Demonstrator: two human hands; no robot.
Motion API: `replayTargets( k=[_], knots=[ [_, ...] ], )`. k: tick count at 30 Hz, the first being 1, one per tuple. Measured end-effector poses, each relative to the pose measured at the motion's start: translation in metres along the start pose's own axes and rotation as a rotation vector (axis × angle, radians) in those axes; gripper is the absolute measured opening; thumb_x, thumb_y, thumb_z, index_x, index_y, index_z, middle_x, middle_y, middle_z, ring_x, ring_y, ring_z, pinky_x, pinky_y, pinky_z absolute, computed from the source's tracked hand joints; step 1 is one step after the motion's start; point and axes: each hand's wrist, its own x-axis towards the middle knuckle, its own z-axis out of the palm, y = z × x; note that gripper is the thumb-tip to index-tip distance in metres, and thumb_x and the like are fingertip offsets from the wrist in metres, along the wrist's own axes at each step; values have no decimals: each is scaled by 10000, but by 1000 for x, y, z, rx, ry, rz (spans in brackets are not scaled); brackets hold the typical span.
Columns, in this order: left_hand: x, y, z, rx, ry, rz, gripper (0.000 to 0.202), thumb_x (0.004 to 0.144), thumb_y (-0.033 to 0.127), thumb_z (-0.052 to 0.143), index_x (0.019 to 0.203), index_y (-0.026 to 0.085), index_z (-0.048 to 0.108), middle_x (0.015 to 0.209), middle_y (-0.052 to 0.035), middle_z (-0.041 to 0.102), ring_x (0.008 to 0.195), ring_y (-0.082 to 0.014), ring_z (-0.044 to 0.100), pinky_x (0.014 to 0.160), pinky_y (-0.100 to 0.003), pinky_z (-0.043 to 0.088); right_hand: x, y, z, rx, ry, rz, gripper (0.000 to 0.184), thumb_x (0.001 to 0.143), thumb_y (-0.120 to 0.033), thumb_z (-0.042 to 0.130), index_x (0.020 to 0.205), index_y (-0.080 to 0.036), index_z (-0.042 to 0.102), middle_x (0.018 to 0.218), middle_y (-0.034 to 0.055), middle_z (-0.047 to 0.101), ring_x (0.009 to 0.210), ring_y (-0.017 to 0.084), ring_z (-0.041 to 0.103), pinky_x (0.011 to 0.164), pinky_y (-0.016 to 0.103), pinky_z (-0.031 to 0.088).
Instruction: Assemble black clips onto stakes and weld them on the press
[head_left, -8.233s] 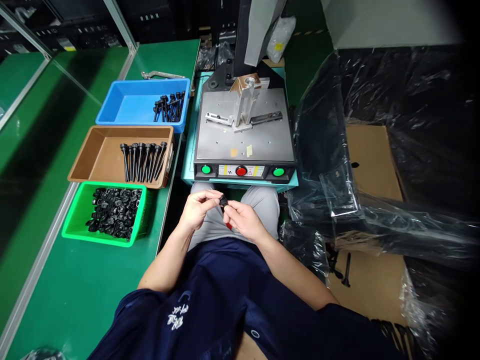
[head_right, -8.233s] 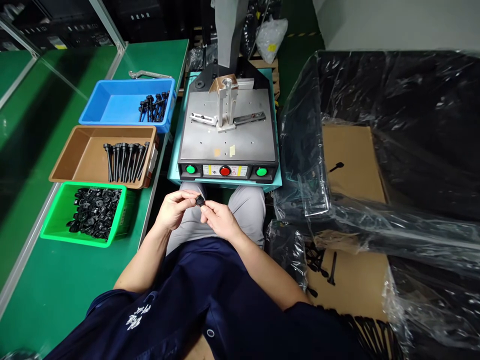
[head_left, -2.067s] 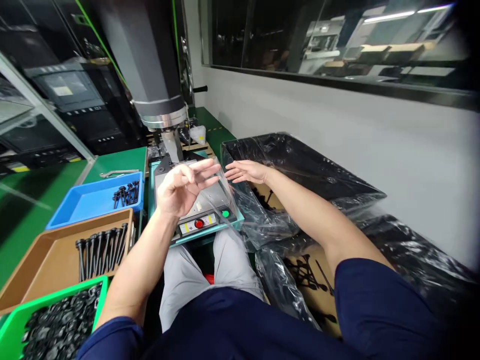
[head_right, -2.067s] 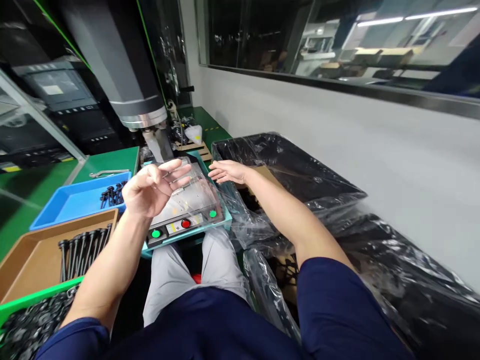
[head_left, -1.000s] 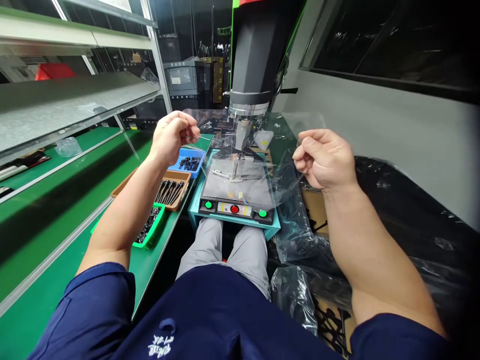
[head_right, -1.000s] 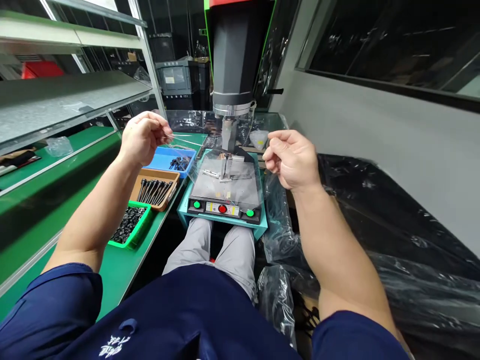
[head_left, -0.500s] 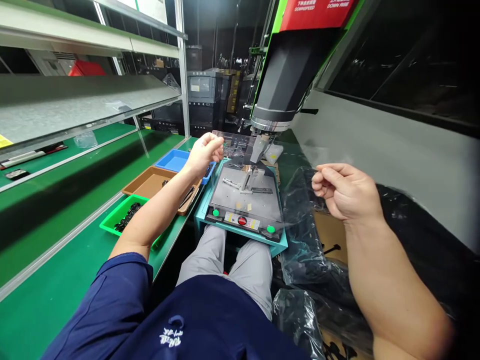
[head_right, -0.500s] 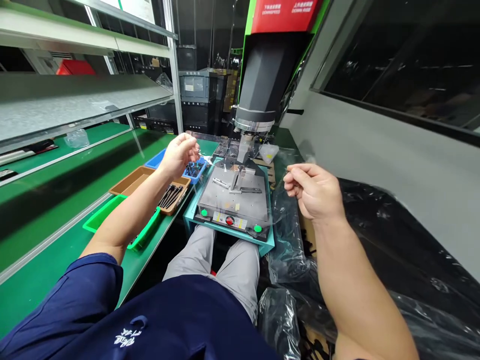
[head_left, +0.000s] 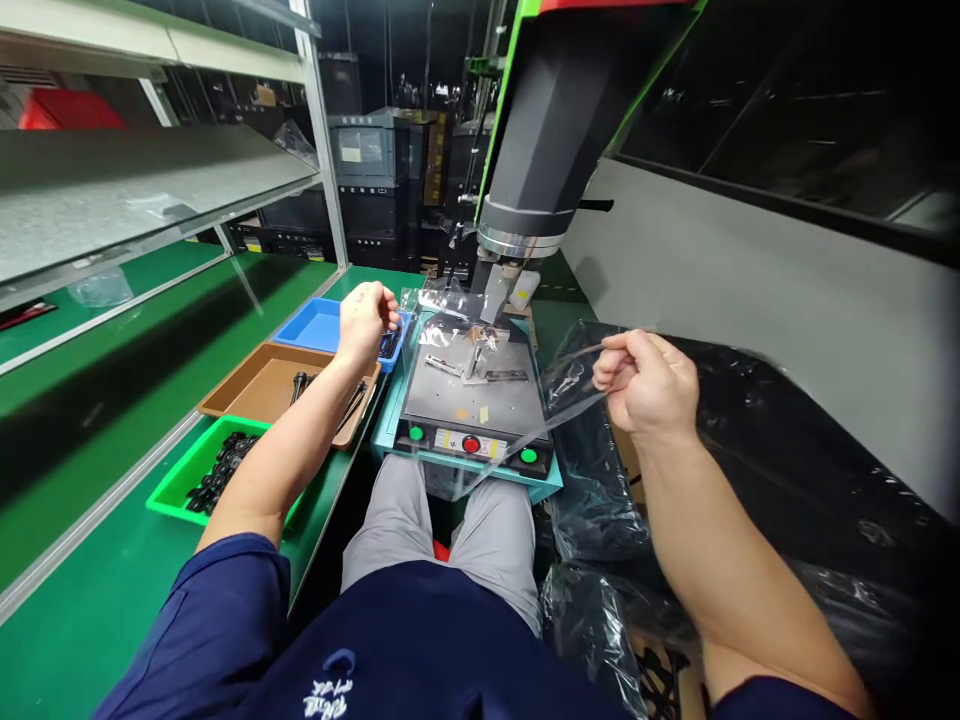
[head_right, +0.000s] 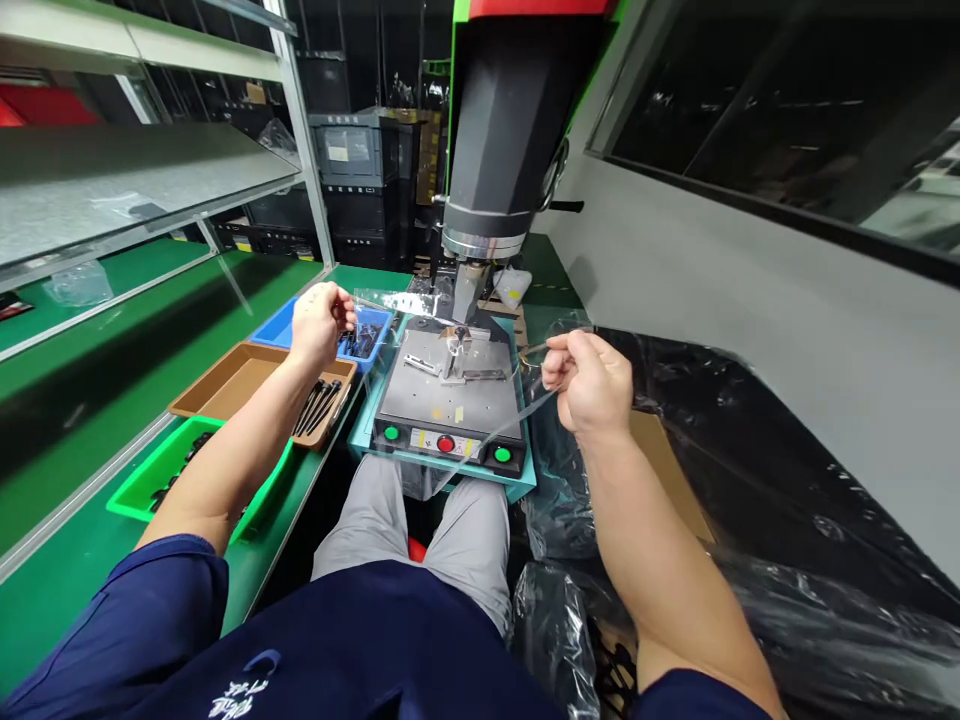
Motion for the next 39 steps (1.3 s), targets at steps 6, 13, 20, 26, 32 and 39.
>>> replayTargets(
  k=[6,13,20,26,32,39],
  knots=[
    [24,-44,2,54,-308,-384,491,808,648,617,885,165,655,773,-91,718,622,-170,680,572,-262,519,13,46,14,-99,-133,196,446,739,-611,726,765,-174,641,528,-34,546,402,79,476,361,187,360],
    [48,-83,20,423,-631,-268,347,649,442,833,839,163,752,880,-117,764,783,-245,719,729,-326,542,43,107,35,-244,-331,314,498,738,-659,687,734,-162,661,544,-5,565,410,86,475,356,200,340],
    [36,-126,51,373,-942,-324,342,633,456,830,774,162,725,679,-60,716,602,-196,675,556,-279,507,62,130,48,-327,-344,300,451,807,-614,629,742,-168,666,535,-7,569,405,95,481,380,217,353],
    [52,-111,48,354,-931,-342,349,717,491,770,712,158,665,634,-51,673,490,-125,588,452,-221,425,60,133,37,-161,-495,354,530,700,-619,755,956,-164,668,607,-9,626,488,115,552,452,229,412],
    [57,-95,53,520,-989,-360,280,763,397,741,729,133,655,632,-27,661,490,-95,555,491,-218,443,56,149,43,-74,-550,383,489,673,-573,800,918,-166,683,655,13,670,560,126,586,514,238,434],
    [71,-110,56,672,-1080,-323,278,694,379,789,832,158,693,639,-4,667,556,-131,603,543,-235,438,66,161,51,-3,-268,421,482,654,-615,791,713,-178,597,562,-35,580,416,67,493,352,169,305]
  ],
)
